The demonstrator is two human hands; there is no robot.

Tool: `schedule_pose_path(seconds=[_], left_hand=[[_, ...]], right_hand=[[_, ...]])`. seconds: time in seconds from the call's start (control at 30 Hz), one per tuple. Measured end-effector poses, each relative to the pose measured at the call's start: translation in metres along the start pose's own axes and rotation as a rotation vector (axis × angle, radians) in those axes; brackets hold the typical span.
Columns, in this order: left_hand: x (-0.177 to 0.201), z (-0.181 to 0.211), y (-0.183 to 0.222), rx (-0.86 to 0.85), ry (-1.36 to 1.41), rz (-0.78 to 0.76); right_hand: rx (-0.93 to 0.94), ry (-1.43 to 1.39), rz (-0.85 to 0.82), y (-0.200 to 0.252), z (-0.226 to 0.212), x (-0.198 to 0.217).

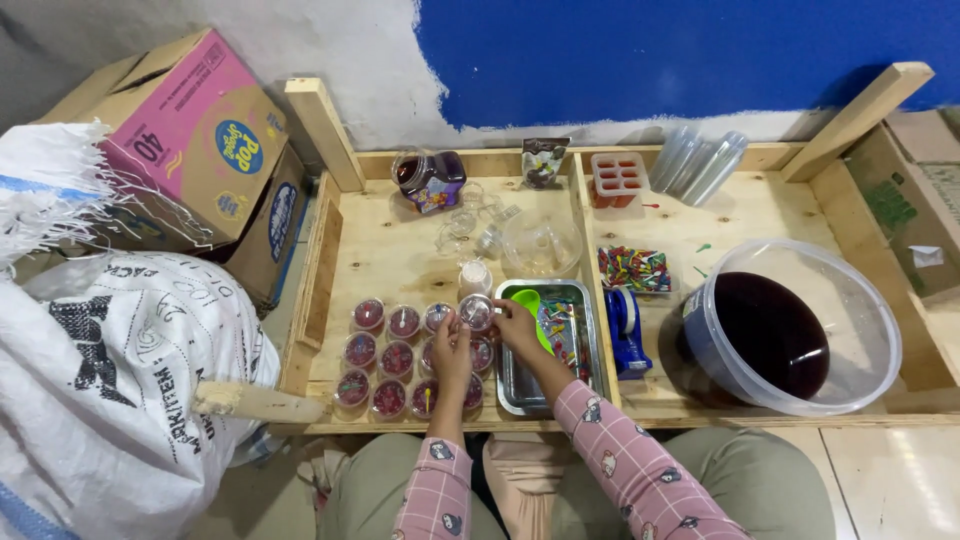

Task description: The person prepares packaging for food products by placing plastic containers onto a tray and using a spoon to scoop a dark liquid from a large container into a smaller cup.

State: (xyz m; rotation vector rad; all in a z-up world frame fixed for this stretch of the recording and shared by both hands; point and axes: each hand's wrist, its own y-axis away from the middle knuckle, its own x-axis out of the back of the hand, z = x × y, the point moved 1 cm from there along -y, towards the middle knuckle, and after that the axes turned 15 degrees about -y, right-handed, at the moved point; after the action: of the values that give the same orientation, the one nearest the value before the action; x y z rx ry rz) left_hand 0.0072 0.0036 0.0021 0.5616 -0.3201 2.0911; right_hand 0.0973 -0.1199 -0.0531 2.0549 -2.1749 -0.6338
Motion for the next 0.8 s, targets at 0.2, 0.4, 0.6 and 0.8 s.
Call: schedule_pose_path(seconds=[0.2, 0.4, 0.6, 0.8], left_hand=[[-0.022, -0.035, -0.013, -0.156, -0.158, 0.144], [-0.01, -0.003, -0.021, -0.121, -0.102, 0.183], [-0.001, 0.045, -0.041, -0.089, 0.04, 0.0], [0.006, 0.075, -0.067, -0.004, -0.22, -0.441]], right_hand=[[-0.002, 0.067, -0.036, -0.005, -0.001, 0.005], [0.138, 0.331, 0.025, -0.026, -0.008, 0.02], [0.286, 0.54, -0.03, -0.046, -0.027, 0.005], [0.336, 0.704, -0.151, -0.075, -0.018, -0.007]])
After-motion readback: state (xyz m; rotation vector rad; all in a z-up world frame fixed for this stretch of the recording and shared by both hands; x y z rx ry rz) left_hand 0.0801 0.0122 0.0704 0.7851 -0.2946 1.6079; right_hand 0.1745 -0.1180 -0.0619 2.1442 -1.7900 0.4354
